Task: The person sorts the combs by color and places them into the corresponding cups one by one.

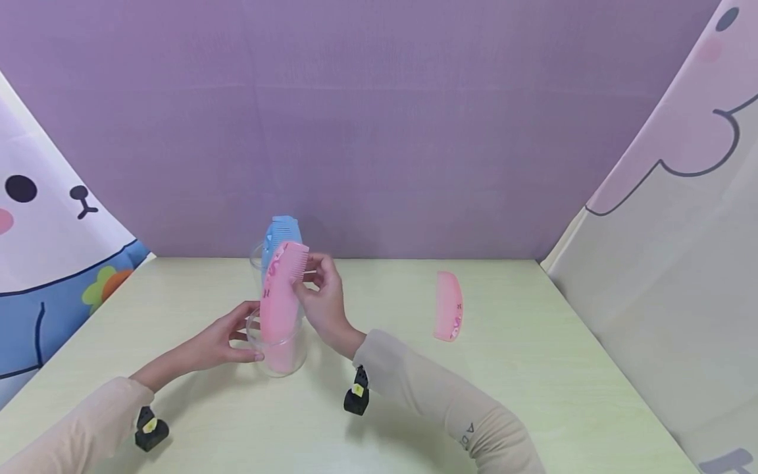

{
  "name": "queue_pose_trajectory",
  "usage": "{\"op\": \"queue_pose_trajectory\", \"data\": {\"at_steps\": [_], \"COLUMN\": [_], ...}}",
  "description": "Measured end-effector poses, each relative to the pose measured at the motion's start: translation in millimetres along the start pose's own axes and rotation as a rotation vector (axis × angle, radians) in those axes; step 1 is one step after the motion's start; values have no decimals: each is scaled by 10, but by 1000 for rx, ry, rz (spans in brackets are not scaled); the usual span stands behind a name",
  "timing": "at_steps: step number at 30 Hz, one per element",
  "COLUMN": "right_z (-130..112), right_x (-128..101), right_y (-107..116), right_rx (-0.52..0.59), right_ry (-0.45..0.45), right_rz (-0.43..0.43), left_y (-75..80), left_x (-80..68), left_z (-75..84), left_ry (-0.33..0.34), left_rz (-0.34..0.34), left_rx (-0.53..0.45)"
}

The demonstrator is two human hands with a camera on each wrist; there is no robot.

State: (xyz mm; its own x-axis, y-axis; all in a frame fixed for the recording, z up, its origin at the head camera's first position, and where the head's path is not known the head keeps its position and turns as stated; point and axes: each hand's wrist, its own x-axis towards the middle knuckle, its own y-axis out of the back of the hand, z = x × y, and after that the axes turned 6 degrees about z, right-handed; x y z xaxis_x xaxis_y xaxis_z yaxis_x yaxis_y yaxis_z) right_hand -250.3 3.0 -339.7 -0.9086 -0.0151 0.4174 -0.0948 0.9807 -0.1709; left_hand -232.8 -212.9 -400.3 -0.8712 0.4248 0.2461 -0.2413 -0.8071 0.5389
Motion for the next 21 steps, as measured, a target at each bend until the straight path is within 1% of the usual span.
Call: {"op": "queue_pose_trajectory", "data": {"at_steps": [6, 10, 17, 21], "right_z": [45, 46, -141, -160], "right_x": [-65, -97, -189, -201], "right_y": [-22, -27, -60, -73], "right_rx": [-36, -54, -74, -82], "right_ry": [-32, -41, -44, -40], "right_rz": [3, 3, 11, 29], "left_y": [3, 13, 19, 18], "left_x": [-8, -6, -1, 1], "left_z": [12, 30, 30, 36], "left_ry": [5, 36, 40, 44], "left_rz": [-5, -11, -16, -16], "left_rx": [1, 0, 9, 6]}}
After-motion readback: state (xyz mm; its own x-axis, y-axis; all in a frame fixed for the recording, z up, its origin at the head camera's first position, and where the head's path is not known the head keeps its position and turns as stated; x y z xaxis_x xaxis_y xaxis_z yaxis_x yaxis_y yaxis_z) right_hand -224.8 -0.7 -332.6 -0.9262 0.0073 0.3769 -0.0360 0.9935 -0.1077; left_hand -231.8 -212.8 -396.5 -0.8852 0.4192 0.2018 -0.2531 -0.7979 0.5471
